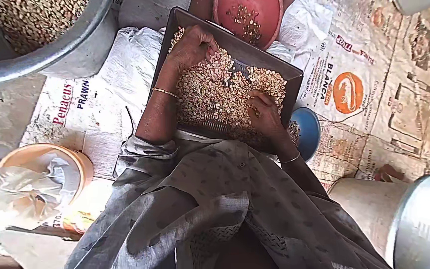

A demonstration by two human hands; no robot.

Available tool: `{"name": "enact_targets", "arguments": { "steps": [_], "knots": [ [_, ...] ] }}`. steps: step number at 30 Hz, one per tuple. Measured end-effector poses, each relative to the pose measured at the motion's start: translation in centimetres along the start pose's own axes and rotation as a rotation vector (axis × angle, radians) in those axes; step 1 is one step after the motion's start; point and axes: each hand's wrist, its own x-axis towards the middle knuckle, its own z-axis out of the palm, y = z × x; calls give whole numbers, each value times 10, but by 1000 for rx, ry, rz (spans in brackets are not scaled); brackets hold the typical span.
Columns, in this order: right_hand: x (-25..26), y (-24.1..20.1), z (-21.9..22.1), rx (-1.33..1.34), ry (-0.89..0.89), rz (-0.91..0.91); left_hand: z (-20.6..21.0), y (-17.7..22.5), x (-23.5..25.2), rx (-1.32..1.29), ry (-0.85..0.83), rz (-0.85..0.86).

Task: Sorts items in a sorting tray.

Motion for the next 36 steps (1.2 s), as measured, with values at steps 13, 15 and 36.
{"name": "enact_targets", "arguments": {
  "steps": [13, 15, 36],
  "knots": [
    [86, 14, 56, -399, -15, 84, -22, -20, -8, -266, 171, 48],
    [86, 23, 41, -446, -12, 292, -25, -20, -8, -278, 187, 18],
    [109, -98, 64, 155, -477, -536, -24, -30, -6, -235, 150, -21]
  ]
}}
